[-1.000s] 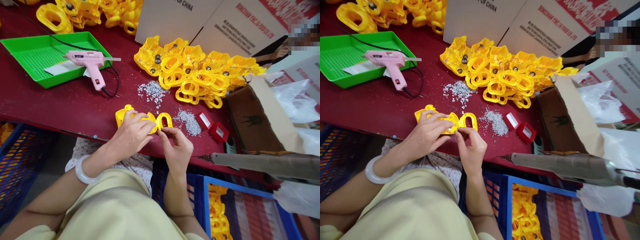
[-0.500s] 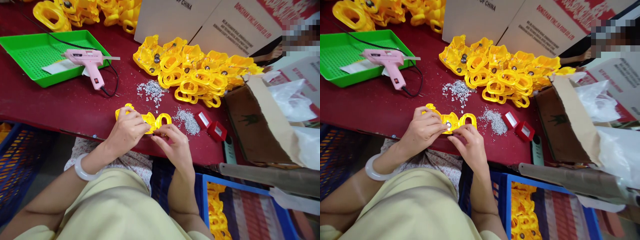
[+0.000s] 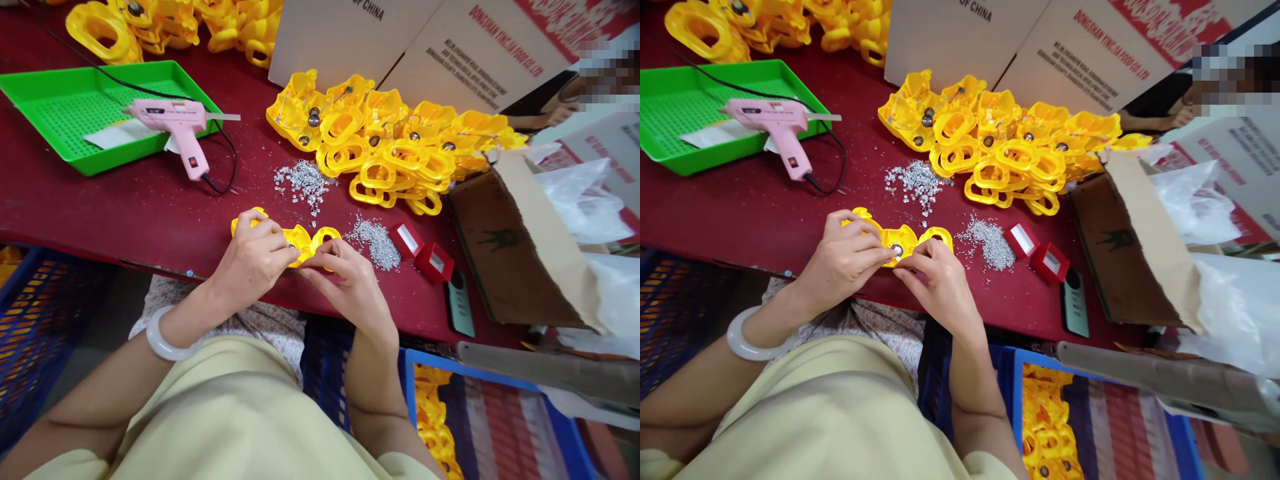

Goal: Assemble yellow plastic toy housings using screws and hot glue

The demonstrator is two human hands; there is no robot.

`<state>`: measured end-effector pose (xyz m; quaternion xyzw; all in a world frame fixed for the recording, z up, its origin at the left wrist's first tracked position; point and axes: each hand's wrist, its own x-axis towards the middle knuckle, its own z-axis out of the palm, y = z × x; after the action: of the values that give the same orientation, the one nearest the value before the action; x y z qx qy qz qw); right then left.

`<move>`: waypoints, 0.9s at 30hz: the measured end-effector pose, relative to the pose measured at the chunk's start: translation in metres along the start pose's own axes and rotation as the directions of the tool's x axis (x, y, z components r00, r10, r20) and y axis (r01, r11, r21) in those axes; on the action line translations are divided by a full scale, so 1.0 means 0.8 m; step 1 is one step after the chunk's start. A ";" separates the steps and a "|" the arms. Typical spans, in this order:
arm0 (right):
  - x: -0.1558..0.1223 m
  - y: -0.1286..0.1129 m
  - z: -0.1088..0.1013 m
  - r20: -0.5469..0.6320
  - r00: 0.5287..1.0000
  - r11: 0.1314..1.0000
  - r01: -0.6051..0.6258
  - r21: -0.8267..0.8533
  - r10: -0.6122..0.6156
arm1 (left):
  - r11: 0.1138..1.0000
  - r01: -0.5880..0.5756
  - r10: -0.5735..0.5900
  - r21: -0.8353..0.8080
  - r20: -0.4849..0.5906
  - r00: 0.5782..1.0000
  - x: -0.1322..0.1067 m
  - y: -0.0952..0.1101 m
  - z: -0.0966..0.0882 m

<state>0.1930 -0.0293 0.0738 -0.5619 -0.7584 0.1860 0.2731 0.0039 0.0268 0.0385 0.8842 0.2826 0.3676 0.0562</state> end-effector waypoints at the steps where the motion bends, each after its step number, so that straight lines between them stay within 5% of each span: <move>1: 0.001 0.002 0.000 0.016 1.000 0.999 -0.018 0.039 0.017 | 1.000 -0.004 0.004 -0.008 -0.004 1.000 0.000 0.000 0.000; 5: 0.005 0.011 0.010 0.046 0.990 0.943 -0.138 0.303 0.130 | 1.000 0.012 -0.013 -0.006 -0.084 0.996 -0.009 -0.001 -0.006; 10: 0.012 0.017 0.030 0.003 0.929 0.786 -0.314 0.532 0.369 | 0.980 0.196 -0.185 0.019 -0.245 0.952 -0.032 0.004 -0.013; 21: 0.013 0.011 0.045 0.174 0.854 0.508 -0.443 0.739 0.491 | 0.956 0.267 -0.285 -0.122 -0.160 0.945 -0.039 0.021 -0.002; 27: 0.015 0.006 0.056 0.030 0.917 0.670 -0.312 0.673 0.397 | 0.949 0.276 -0.300 -0.155 -0.161 0.940 -0.040 0.021 0.004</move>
<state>0.1663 -0.0155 0.0387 -0.5734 -0.4998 0.4597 0.4584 -0.0047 -0.0039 0.0217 0.7902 0.3884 0.4526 0.1410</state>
